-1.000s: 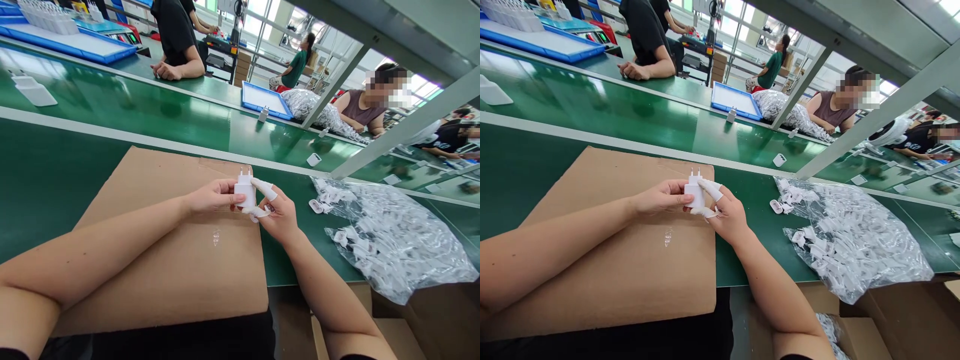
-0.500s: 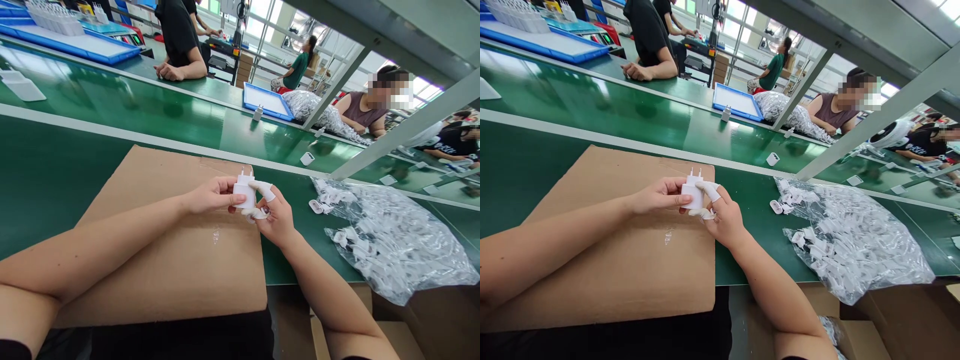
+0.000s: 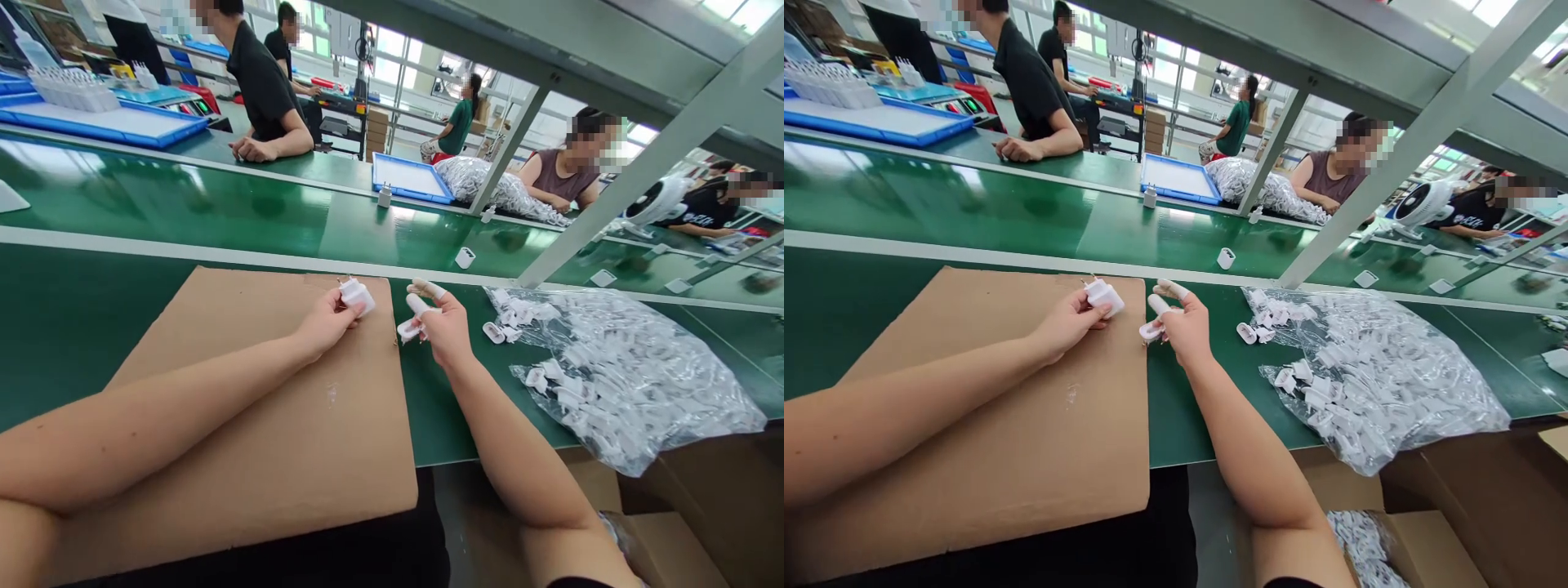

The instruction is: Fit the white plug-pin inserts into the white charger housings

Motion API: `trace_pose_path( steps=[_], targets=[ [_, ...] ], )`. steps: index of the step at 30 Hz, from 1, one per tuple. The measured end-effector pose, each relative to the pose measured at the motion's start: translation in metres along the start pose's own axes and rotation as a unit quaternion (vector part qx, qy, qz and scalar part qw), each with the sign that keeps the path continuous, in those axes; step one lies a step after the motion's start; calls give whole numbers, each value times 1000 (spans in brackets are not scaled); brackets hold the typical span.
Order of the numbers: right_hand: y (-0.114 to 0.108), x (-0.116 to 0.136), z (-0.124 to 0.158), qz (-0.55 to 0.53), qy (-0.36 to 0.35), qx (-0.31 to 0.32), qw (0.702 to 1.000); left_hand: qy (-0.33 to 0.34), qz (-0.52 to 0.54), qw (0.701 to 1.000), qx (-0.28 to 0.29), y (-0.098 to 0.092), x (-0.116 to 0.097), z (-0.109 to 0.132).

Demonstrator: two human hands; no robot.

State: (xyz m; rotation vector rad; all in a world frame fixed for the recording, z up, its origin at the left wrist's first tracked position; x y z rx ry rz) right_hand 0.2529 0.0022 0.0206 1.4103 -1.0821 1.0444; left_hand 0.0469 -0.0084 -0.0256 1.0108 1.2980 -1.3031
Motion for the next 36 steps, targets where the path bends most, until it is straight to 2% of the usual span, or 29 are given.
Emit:
trace_pose_path(
  steps=[3,6,10,14,17,20,22,25,27,29,33,36],
  targets=[
    [-15,-9,-10,-70,35,-42,996,-32,-85,996,-5,-3,-7,-24],
    [-17,-21,-15,-84,81,-48,992,14,-194,979,-64,-20,-35,-62],
    [-12,-26,-15,-18,110,-9,994,29,-309,937,-160,-51,-57,-116],
    [-22,-12,-17,87,67,-7,994,22,-368,900,-231,-87,-58,-151],
    [-21,4,-16,255,10,30,966,-30,-408,880,-240,-110,-43,-163],
    [-9,0,-11,403,6,125,906,-84,-430,874,-210,-124,-27,-164],
    [-5,-8,-5,460,25,171,871,-100,-436,868,-215,-132,-23,-157],
    [-4,-14,-3,508,27,185,841,-107,-440,848,-277,-142,-25,-133],
    [-4,-15,-3,521,23,177,835,-78,-433,838,-323,-141,-30,-113],
    [-4,-13,-4,522,12,164,837,-25,-432,839,-331,-127,-33,-97],
    [-4,-3,-7,477,-23,116,871,96,-457,851,-239,-75,-38,-82],
    [-6,0,-7,428,-11,94,899,173,-464,855,-155,-34,-46,-81]
  ],
)
Point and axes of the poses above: each hand's wrist, its own z-axis away from the middle knuckle, its own y-axis out of the palm, x = y × z, the point moved 10 cm from there along -z, towards the middle knuckle, and after that the axes turned 12 degrees about -z, right-handed, at the moved point
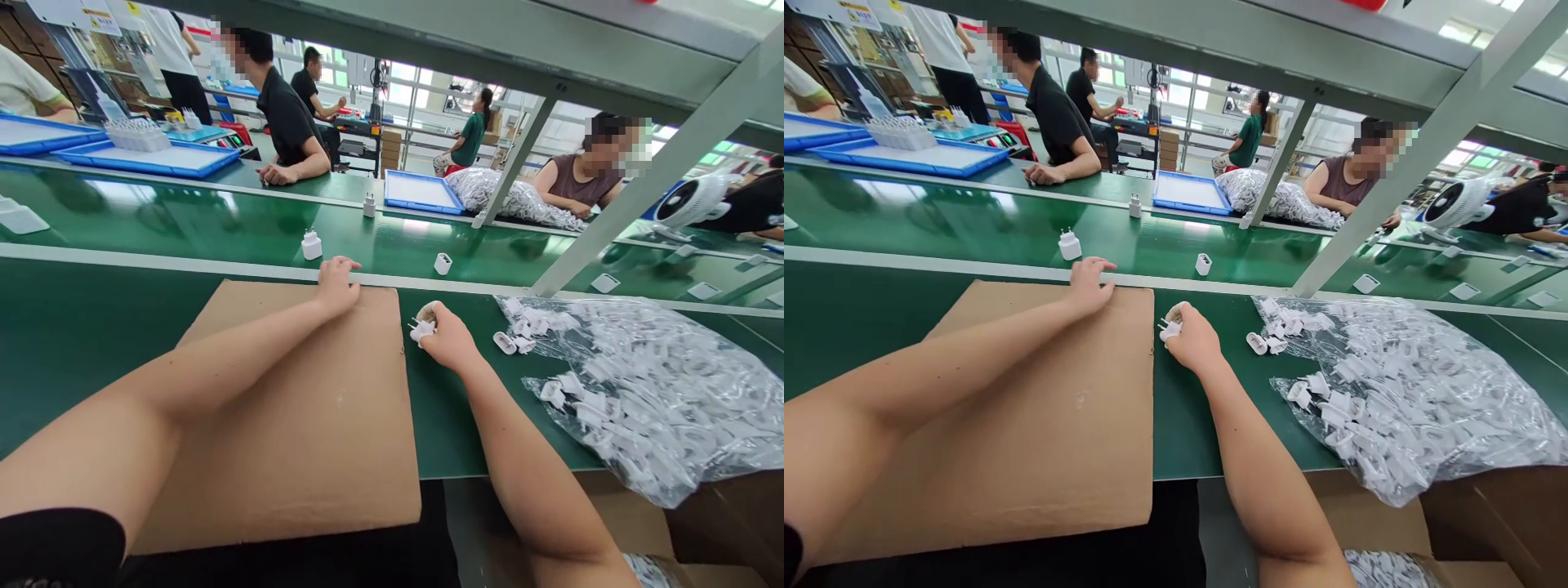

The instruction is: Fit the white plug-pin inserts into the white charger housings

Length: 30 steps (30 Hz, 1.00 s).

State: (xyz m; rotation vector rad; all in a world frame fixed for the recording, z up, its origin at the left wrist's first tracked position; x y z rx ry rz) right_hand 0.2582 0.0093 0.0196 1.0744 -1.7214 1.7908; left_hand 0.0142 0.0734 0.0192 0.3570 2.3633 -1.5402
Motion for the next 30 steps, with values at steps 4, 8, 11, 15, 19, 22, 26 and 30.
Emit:
trace_pose_path(
  steps=[4,8,11,15,19,22,26,30],
  targets=[
    [0,0,2,-48,19,0,999,62,17,996,66,22,-37,-14],
    [6,-7,0,-47,47,39,997,68,20,992,106,44,-62,-39],
    [6,-13,-3,-58,54,42,996,84,28,989,120,60,-85,-54],
    [1,-13,-7,-125,32,0,992,108,44,985,129,78,-113,-69],
    [5,-11,-8,-114,17,-2,993,105,59,982,144,96,-121,-82],
    [6,-11,-7,-109,27,4,994,83,68,983,152,105,-111,-88],
    [7,-6,-5,-120,32,17,992,44,75,990,111,98,-93,-88],
    [7,-3,-3,-118,38,13,992,51,95,991,83,86,-91,-86]
  ],
)
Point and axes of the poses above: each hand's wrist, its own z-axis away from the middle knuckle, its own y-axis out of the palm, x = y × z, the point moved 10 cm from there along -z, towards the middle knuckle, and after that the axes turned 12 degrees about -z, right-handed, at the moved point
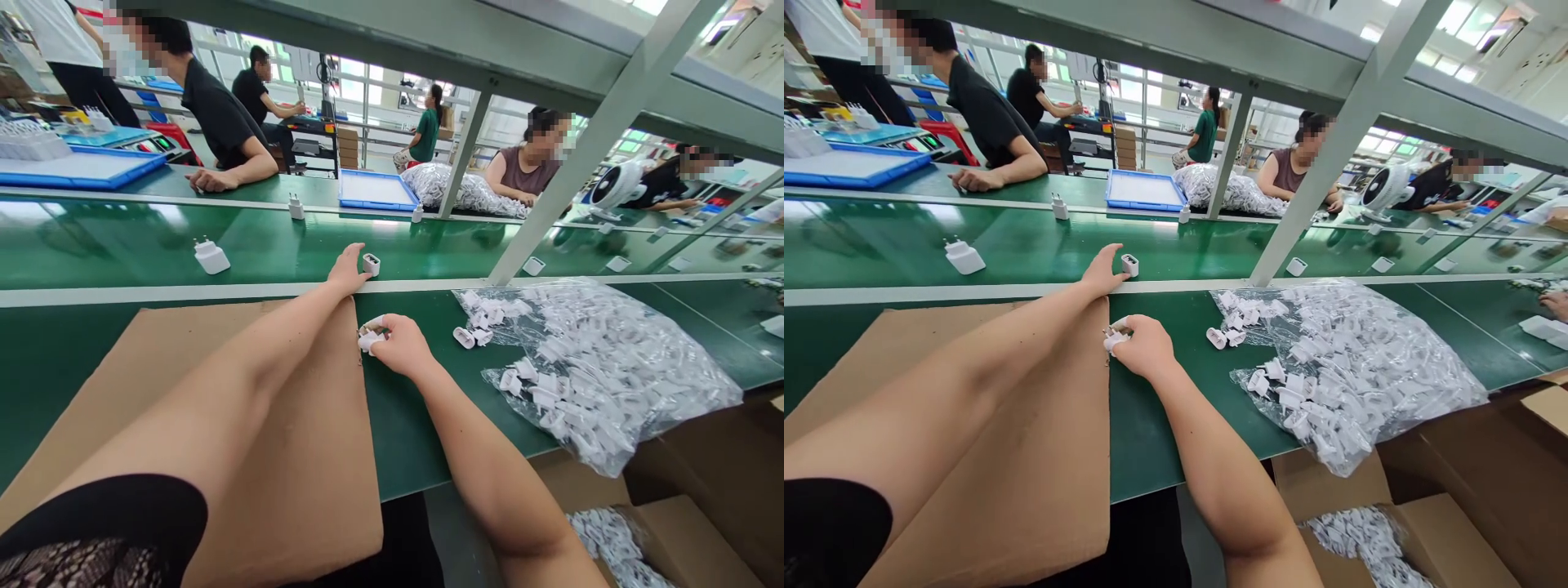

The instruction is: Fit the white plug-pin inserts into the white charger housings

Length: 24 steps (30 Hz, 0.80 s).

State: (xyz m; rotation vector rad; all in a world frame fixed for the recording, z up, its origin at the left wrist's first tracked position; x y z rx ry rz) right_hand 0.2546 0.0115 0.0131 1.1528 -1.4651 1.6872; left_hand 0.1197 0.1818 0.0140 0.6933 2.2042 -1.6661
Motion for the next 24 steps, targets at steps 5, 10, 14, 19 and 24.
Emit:
trace_pose_path(
  steps=[5,10,14,19,24],
  targets=[
    [0,-9,-8,-74,-13,-10,997,-25,10,1000,2,-7,7,3],
    [-9,-7,-11,-148,-27,-48,987,-30,20,999,-7,-22,8,17],
    [-14,-1,-7,-207,-21,-60,976,-18,68,998,-7,-41,3,49],
    [-13,-9,-6,-236,9,-56,970,-8,171,983,73,-52,-3,133],
    [-10,-17,-4,-329,29,-85,940,32,199,976,84,-63,-14,210]
  ],
)
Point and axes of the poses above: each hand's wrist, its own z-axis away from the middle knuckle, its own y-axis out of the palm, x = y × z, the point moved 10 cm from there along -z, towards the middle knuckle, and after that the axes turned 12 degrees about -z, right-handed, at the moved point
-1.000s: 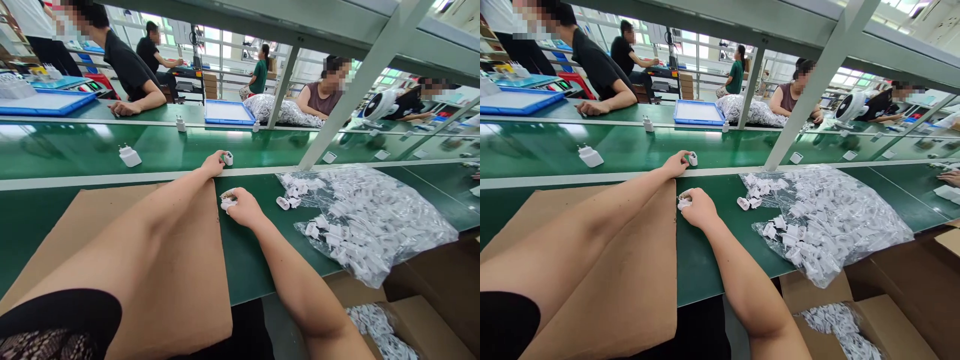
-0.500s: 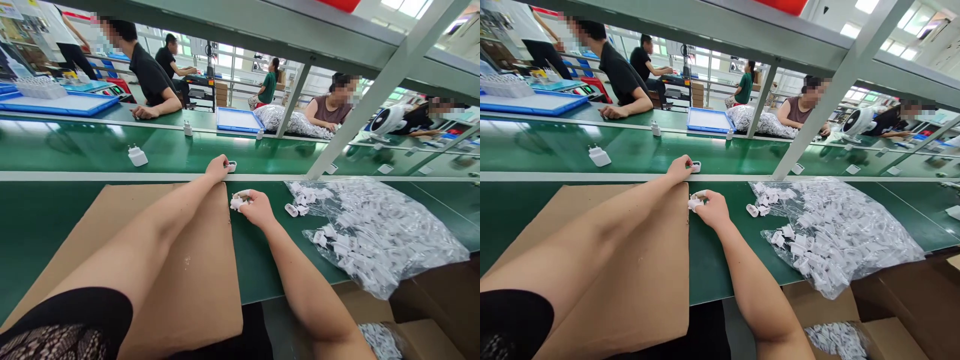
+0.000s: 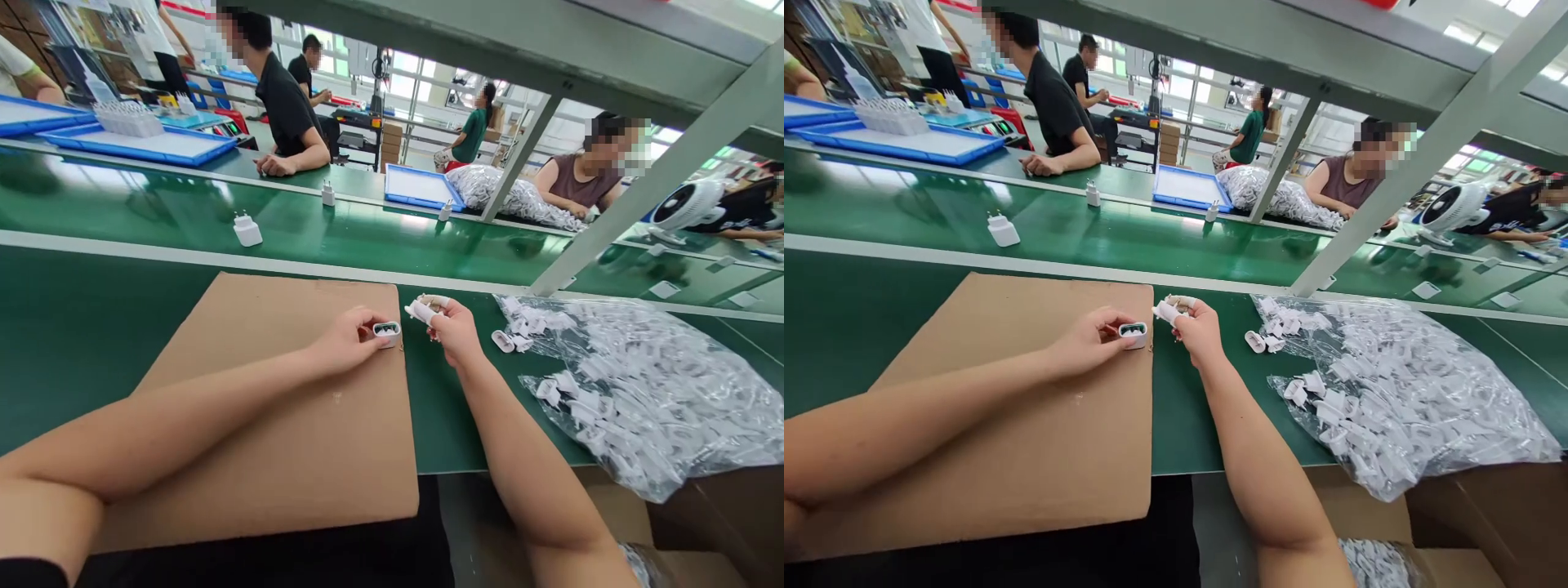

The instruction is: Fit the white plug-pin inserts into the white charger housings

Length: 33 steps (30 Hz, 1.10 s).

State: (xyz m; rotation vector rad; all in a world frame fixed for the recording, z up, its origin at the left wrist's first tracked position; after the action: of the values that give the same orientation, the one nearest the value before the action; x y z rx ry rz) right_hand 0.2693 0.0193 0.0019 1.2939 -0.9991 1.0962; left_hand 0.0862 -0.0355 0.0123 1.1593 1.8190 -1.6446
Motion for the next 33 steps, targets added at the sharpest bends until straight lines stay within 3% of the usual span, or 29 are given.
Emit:
trace_pose_path(
  steps=[4,8,15,22,26,30,33],
  targets=[
    [17,-13,7,-64,41,25,997,14,21,999,-31,2,2,16],
    [31,-14,16,-39,32,37,998,-9,76,997,11,12,10,12],
    [46,11,33,82,-75,73,991,16,69,997,27,9,1,12],
    [54,14,40,159,-109,105,976,8,53,998,15,7,8,12],
    [58,25,47,232,-179,121,949,20,55,998,11,6,5,12],
    [66,34,55,303,-244,145,910,81,20,996,-14,2,-6,15],
    [66,32,54,308,-245,153,906,153,-88,983,-56,0,-19,22]
  ],
)
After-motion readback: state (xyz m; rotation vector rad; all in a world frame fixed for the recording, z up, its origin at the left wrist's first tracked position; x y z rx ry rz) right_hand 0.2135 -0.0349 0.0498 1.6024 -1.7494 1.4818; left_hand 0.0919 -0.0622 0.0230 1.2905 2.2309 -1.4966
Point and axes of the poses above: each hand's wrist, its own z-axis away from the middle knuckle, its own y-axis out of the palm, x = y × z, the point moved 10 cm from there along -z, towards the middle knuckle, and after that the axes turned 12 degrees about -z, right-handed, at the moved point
